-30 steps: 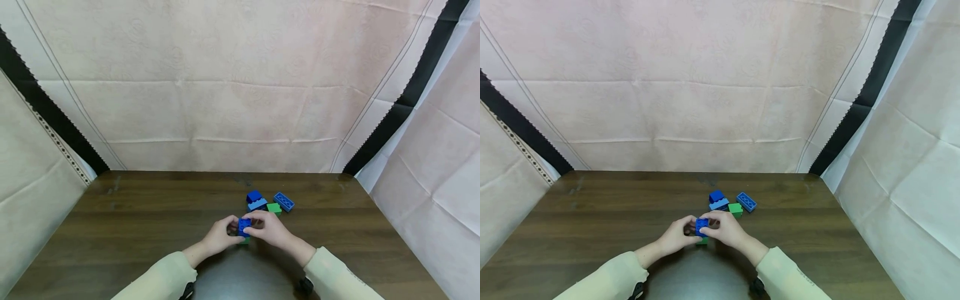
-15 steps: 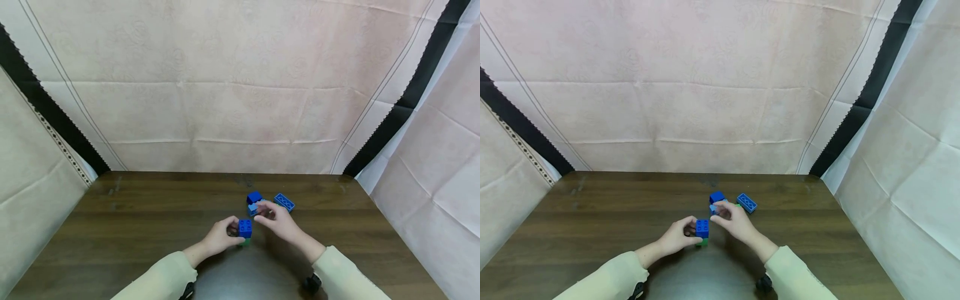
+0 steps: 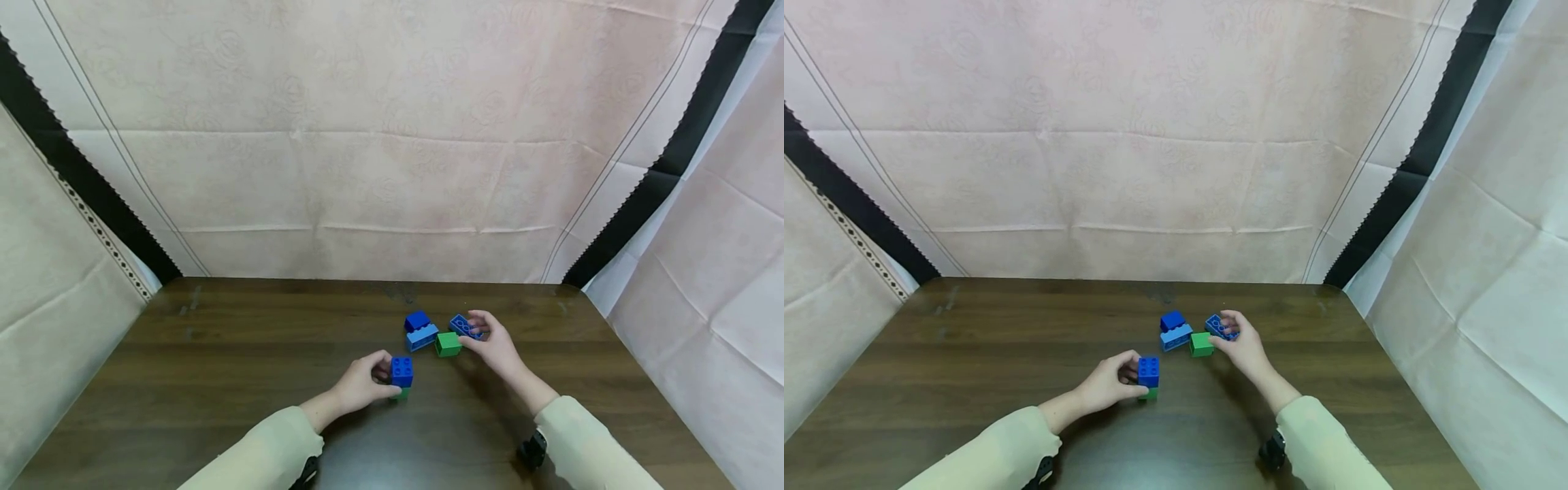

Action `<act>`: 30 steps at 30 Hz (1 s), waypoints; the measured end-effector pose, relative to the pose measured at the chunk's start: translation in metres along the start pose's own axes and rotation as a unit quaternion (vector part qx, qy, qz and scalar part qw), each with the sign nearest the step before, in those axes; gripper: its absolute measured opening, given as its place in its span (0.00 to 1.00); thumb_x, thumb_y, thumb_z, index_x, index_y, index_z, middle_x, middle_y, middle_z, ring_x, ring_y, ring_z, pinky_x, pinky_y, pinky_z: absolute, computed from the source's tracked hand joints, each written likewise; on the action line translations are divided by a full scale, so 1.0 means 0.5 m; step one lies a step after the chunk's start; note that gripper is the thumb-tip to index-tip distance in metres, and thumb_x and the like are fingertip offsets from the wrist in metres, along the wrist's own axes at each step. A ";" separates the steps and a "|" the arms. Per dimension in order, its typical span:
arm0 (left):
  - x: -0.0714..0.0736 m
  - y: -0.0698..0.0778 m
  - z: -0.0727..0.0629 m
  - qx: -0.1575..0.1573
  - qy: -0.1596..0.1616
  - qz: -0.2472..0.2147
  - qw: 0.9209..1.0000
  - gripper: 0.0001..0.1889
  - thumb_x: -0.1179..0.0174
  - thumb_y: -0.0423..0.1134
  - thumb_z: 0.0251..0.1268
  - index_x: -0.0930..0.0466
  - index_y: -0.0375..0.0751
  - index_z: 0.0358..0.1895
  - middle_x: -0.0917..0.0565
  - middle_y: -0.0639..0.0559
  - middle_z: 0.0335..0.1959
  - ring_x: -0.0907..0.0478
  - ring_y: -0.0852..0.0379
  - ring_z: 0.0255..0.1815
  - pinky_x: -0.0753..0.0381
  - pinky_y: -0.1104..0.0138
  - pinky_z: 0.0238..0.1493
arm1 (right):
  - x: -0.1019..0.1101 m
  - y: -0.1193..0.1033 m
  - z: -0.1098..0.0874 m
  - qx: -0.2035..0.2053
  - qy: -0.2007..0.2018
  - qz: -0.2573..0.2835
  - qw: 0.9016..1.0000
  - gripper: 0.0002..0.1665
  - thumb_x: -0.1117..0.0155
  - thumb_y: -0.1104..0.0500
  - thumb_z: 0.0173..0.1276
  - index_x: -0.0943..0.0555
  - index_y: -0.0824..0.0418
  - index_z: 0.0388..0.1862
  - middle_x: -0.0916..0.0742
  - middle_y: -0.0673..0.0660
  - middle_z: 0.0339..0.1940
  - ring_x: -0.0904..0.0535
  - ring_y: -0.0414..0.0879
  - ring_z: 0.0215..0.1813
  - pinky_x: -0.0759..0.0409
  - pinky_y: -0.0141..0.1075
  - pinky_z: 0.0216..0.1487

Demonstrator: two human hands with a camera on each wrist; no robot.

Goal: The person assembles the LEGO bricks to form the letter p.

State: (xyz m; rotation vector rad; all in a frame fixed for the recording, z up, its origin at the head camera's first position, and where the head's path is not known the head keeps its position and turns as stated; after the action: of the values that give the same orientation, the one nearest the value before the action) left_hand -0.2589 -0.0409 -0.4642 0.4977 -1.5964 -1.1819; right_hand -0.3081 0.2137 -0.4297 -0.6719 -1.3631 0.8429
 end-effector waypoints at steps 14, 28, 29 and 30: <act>0.001 0.002 -0.001 0.010 -0.002 -0.002 1.000 0.16 0.33 0.39 0.54 0.28 0.41 0.43 0.20 0.47 0.41 0.24 0.54 0.42 0.20 0.60 0.44 | 0.029 0.083 0.023 -0.069 0.026 0.010 0.997 0.35 0.34 0.62 0.60 0.37 0.68 0.65 0.26 0.70 0.58 0.29 0.59 0.58 0.30 0.47 0.59; 0.001 0.000 0.000 0.010 -0.006 -0.008 1.000 0.16 0.32 0.39 0.54 0.28 0.41 0.42 0.20 0.47 0.41 0.24 0.53 0.43 0.20 0.59 0.45 | 0.006 0.107 0.030 -0.094 0.021 -0.020 0.995 0.35 0.33 0.60 0.59 0.34 0.69 0.63 0.24 0.69 0.55 0.27 0.57 0.52 0.25 0.40 0.51; 0.001 -0.001 0.001 0.010 -0.006 -0.008 1.000 0.16 0.32 0.39 0.54 0.28 0.41 0.42 0.20 0.47 0.41 0.24 0.53 0.43 0.20 0.59 0.45 | 0.005 0.106 0.030 -0.094 0.021 -0.022 0.995 0.35 0.33 0.60 0.59 0.34 0.69 0.63 0.24 0.69 0.54 0.27 0.57 0.52 0.25 0.41 0.51; 0.001 -0.001 0.001 0.010 -0.006 -0.009 1.000 0.16 0.32 0.39 0.54 0.28 0.41 0.42 0.20 0.47 0.41 0.24 0.54 0.43 0.20 0.60 0.45 | 0.004 0.106 0.030 -0.094 0.019 -0.025 0.995 0.34 0.33 0.61 0.59 0.34 0.69 0.62 0.24 0.69 0.54 0.27 0.57 0.51 0.25 0.42 0.51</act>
State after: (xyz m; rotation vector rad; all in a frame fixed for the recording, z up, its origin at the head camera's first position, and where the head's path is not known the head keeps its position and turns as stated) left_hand -0.2595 -0.0413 -0.4645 0.5208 -1.6187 -1.1852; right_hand -0.3296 0.2433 -0.4706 -0.7910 -1.4294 0.6631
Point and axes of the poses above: each hand's wrist, its own z-axis towards the middle knuckle, its own x-axis out of the back of the hand, y = z × x, the point moved 5 cm from there along z, towards the middle knuckle
